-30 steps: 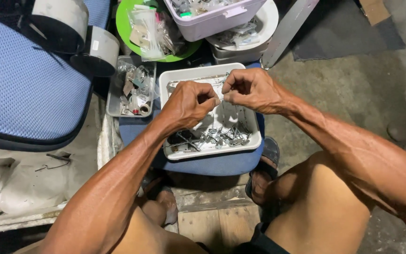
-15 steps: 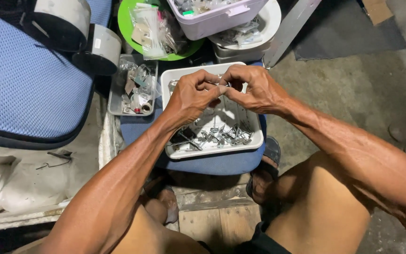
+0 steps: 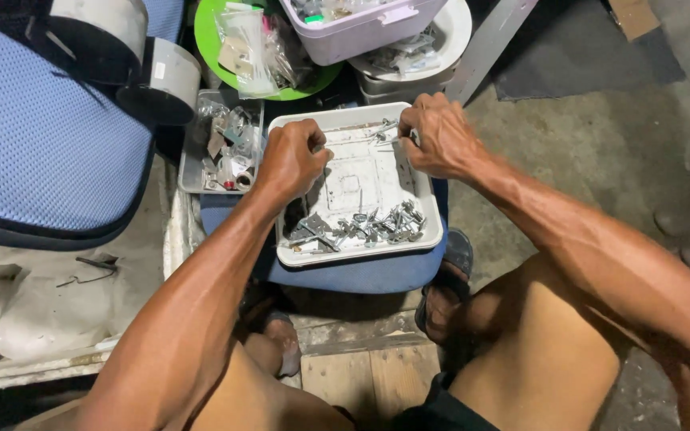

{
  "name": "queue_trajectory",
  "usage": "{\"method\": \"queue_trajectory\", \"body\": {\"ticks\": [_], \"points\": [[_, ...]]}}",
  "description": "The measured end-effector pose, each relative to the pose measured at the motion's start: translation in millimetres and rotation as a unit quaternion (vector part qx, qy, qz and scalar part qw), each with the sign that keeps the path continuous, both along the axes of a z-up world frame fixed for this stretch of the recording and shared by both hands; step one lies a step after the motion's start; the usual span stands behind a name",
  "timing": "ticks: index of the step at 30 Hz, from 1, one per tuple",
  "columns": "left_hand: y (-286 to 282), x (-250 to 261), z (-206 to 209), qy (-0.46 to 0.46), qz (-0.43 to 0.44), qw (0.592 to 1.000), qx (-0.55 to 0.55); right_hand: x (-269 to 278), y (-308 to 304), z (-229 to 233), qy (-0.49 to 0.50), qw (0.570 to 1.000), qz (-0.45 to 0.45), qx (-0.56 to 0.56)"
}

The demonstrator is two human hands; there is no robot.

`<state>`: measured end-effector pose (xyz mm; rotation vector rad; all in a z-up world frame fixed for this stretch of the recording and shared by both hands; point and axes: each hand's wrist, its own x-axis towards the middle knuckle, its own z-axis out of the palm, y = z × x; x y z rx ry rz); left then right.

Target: Manually assembling small metal hardware components from a plastic tray

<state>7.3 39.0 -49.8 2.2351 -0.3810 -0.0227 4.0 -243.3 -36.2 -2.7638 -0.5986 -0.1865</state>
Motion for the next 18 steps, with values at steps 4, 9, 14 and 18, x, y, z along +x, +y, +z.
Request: {"method": "queue_trajectory", "body": {"ticks": [4, 9, 14, 18], "points": [[-1.0, 6.8, -5.8, -0.018, -0.015, 0.999, 0.037, 4.8, 3.2, -13.2, -0.012, 0.999, -0.008, -0.045], [-2.1, 4.9, 5.4, -0.102, -0.087, 0.988, 0.075, -6.3, 24.8, 12.9, 0.049, 0.991, 0.116, 0.052], [0.4, -6.1, -2.4, -0.062, -0.123, 0.982, 0.13, -34.3, 52.4, 21.0, 0.181, 0.955, 0.236, -0.014], [0.6, -7.5, 0.3, -0.053, -0.14, 0.978, 0.148, -22.5, 50.8, 5.6, 0.204, 0.945, 0.254, -0.033]]}}
